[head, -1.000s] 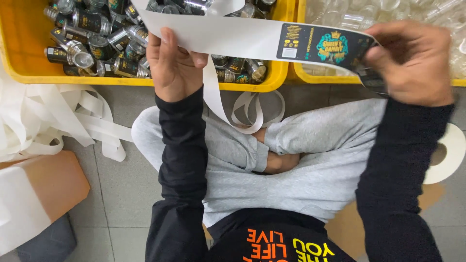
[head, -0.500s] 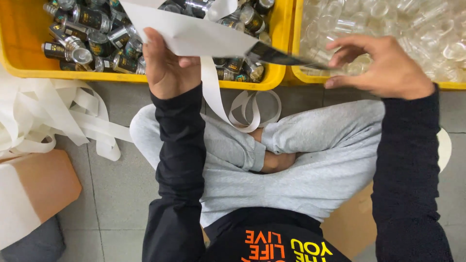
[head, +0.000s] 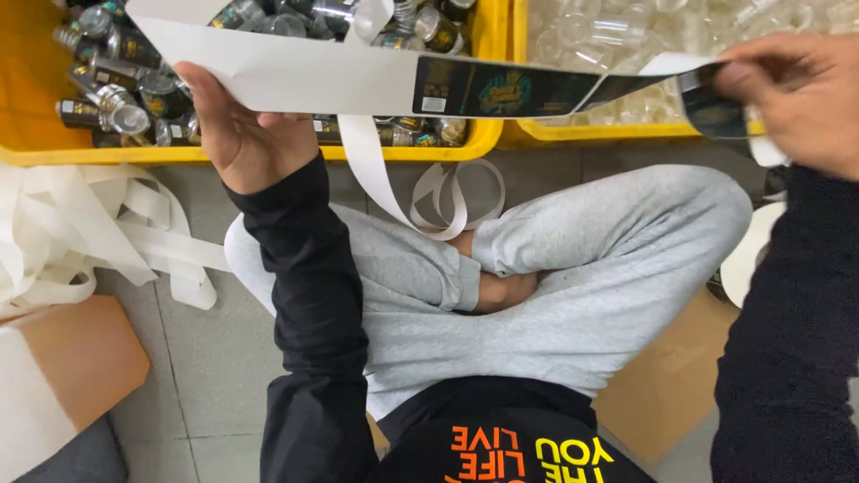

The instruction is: The person sits on the floor and applies adhesive labels to small clear plastic jars. They peel individual labels from a continuous roll, wrap them around the jars, and smooth them down by hand. The labeled jars are placed into a yellow bin, while the person continues to handle the label roll and jars.

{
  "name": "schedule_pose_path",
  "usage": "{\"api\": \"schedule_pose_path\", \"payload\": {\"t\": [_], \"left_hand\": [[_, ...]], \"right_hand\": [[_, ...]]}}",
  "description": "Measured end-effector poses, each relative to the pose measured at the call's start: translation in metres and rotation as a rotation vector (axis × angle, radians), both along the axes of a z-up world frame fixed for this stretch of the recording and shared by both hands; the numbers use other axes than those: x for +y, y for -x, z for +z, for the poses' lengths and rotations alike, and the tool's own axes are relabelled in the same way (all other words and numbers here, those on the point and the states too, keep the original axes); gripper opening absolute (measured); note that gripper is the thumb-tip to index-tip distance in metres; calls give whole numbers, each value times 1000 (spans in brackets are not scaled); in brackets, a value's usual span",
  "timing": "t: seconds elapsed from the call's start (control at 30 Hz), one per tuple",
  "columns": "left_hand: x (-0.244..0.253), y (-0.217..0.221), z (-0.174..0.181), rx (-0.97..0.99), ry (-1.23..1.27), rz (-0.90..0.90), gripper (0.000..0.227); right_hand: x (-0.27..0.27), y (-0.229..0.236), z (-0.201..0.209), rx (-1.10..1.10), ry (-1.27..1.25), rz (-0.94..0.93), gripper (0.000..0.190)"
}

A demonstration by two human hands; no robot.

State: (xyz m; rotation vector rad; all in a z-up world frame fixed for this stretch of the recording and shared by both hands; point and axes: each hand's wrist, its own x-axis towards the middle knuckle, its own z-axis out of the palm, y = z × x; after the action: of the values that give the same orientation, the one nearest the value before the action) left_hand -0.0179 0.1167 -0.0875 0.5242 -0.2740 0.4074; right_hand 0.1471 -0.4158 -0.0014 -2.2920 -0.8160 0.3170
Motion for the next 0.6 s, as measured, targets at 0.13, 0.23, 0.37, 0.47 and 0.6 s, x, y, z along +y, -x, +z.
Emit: {"api": "schedule_pose_path", "payload": {"t": [0.13, 0.23, 0.37, 0.47, 0.6], "left_hand": [[-1, -5, 2, 23, -88, 28, 51], [2, -4, 1, 104, -93, 64, 51], [-2, 1, 11, 175, -83, 77, 51], [-4, 0, 18, 189, -129, 95, 48], [-9, -8, 33, 221, -392, 100, 66]], "right_hand": [[-100, -50, -54, 73, -125, 42, 34], [-146, -64, -73, 16, -102, -35, 27], [-96, -38, 4, 353, 64, -56, 40], [-68, -19, 40, 344, 87, -48, 38], [-66, -4, 33, 315, 142, -171, 36]]}}
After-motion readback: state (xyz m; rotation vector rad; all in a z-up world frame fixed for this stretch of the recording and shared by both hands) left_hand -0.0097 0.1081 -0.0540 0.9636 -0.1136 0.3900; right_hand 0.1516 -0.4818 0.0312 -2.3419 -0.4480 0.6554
